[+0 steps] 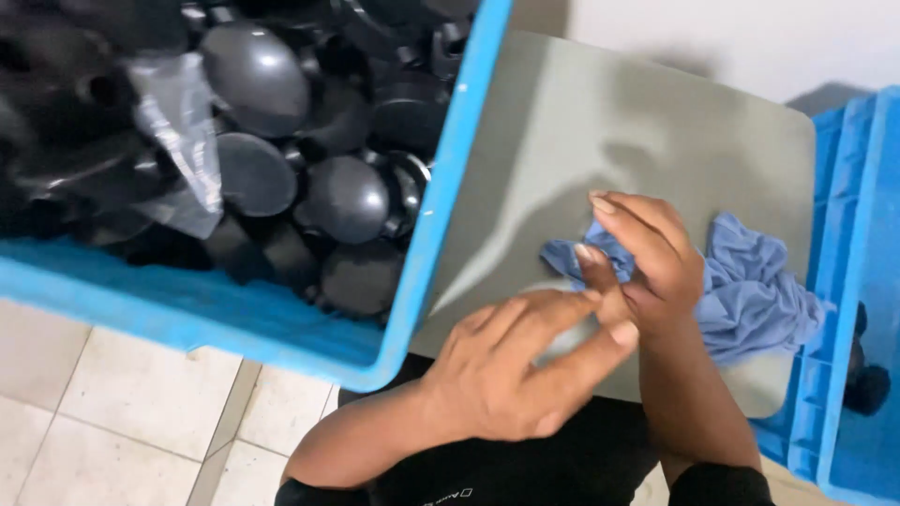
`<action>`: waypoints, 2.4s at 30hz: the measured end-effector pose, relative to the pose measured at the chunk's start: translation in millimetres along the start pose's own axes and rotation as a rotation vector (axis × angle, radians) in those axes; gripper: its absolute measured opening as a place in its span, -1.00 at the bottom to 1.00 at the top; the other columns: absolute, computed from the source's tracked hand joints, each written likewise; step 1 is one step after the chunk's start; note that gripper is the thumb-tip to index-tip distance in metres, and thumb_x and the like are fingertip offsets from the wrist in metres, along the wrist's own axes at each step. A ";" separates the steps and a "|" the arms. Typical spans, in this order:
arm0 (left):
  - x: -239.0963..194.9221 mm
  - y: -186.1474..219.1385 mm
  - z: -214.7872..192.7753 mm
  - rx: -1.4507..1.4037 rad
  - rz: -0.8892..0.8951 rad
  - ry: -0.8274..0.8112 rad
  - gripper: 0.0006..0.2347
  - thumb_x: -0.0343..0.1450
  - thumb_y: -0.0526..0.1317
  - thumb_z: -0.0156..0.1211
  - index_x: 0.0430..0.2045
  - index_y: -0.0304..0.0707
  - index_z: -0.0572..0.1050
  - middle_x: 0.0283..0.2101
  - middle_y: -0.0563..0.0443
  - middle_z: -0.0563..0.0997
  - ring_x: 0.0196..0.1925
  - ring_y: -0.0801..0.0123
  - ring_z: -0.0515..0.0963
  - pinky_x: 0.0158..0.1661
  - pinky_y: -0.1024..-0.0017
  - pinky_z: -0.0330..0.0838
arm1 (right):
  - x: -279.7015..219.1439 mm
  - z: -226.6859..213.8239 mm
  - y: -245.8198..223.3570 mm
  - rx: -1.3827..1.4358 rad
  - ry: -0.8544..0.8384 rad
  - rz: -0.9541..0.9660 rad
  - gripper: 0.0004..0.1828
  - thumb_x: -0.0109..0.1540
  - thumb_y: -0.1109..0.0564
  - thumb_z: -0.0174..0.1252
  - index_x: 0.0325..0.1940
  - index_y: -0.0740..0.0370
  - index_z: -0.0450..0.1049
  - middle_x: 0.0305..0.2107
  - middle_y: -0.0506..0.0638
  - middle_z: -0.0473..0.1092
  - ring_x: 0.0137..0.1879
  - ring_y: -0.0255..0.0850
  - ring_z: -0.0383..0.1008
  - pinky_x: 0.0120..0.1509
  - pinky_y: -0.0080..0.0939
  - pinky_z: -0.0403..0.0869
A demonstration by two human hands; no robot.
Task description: Cleaning black plastic electrical junction box covers using a blue cloth by wiping them individually.
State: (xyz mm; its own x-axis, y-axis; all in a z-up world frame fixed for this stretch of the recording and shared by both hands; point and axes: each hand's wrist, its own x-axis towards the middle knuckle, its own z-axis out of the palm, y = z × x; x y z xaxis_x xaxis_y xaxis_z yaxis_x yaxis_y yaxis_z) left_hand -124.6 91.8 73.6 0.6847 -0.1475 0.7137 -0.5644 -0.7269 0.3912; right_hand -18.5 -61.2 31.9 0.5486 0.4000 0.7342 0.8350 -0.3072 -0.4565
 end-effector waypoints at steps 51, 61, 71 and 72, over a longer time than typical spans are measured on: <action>21.9 -210.8 -164.7 -0.020 -0.440 -0.587 -0.58 0.33 -0.14 0.17 0.03 -0.34 0.30 -0.23 -0.16 0.50 -0.27 -0.12 0.53 -0.48 -0.05 0.44 | 194.8 149.3 -57.0 0.019 -0.990 -0.076 -0.29 0.10 -0.16 0.21 0.20 0.31 0.33 0.04 0.13 0.39 0.15 0.05 0.39 0.16 0.04 0.40; 35.1 -154.7 -187.0 -0.060 -0.178 -0.352 -0.65 0.42 -0.10 0.13 -0.01 -0.33 0.33 0.00 -0.19 0.44 -0.06 -0.07 0.53 -0.13 0.12 0.47 | 172.3 88.8 -65.3 0.104 -0.681 -0.139 -0.44 0.14 0.22 0.28 0.20 0.32 0.31 0.01 0.19 0.42 0.12 0.11 0.47 0.18 0.08 0.44; 17.1 -12.3 -117.2 0.004 -0.038 -0.271 -0.46 0.46 0.04 0.22 0.23 -0.21 0.17 0.26 -0.63 0.22 0.35 -0.47 0.38 0.32 -0.16 0.41 | 83.4 -40.4 -82.0 -0.114 -0.311 -0.248 -0.74 0.22 0.39 0.13 0.00 0.36 0.41 -0.01 0.27 0.38 0.06 0.20 0.42 0.17 0.07 0.52; 12.1 2.0 -103.7 -0.014 -0.011 -0.205 -0.48 0.49 0.04 0.17 0.23 -0.22 0.15 0.23 -0.67 0.26 0.34 -0.45 0.41 0.32 -0.15 0.48 | 68.5 -51.9 -80.0 -0.143 -0.290 -0.246 -0.75 0.22 0.36 0.09 -0.01 0.33 0.40 -0.01 0.25 0.37 0.07 0.19 0.42 0.18 0.07 0.51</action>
State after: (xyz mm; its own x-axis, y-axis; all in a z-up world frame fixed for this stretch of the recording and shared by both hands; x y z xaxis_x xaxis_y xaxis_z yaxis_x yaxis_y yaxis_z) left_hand -165.3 158.1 143.3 0.7696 -0.2744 0.5765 -0.5618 -0.7200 0.4073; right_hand -50.0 -54.0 144.8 0.3393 0.6974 0.6313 0.9398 -0.2808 -0.1949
